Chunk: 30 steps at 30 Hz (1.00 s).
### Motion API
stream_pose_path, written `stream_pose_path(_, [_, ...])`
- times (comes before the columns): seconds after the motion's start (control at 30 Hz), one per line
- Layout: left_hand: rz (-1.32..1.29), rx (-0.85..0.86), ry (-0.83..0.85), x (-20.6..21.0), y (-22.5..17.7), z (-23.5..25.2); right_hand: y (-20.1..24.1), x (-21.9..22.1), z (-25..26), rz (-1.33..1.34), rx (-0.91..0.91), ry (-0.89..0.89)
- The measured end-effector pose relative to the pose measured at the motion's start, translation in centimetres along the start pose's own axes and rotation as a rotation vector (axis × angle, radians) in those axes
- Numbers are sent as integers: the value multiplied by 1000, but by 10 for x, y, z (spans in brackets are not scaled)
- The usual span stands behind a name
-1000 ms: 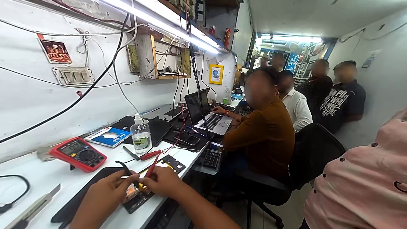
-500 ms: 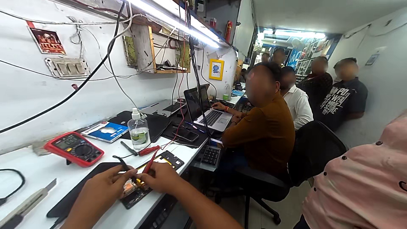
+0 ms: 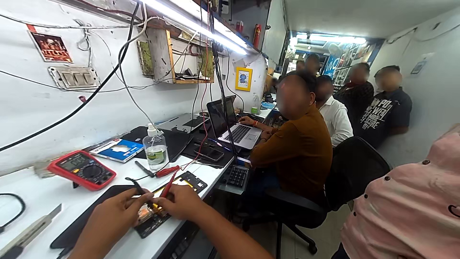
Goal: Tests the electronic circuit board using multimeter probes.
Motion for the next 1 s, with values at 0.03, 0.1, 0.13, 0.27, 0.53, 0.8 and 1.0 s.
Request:
stream_pose_path(0.03, [3,1,-1,0,0,0,0,0,0,-1,0,0])
stream_pose_path(0.1, [-3,-5,2,0,0,0,-1,0,0,-4,0,-3])
stream_pose_path(0.13, [-3,-6,3,1,-1,0,-1,1,0,-6,2,-3])
stream_pose_path(0.27, [8,-4,10,0,-2,0,0,0,1,-1,7,0])
stream_pose_path(0.53, [19,10,-10,1,-13,-2,2,0,-1,-3,-5,-4])
stream_pose_path(0.8, [13,3,-21,2,-13,-2,0,1,-1,1,-28,-27])
stream_pose_path(1.0, [2,-14,-17,1,-9,-1,1,-1,-1,7,-25,-19])
Point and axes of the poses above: each hand's wrist, its own z-axis towards the middle knuckle, its own x-axis out of the palm, y = z × x, the point moved 7 cm from there along z, towards the middle knuckle, and after that the axes turned 3 degrees about -x, right-handed, at the moved point
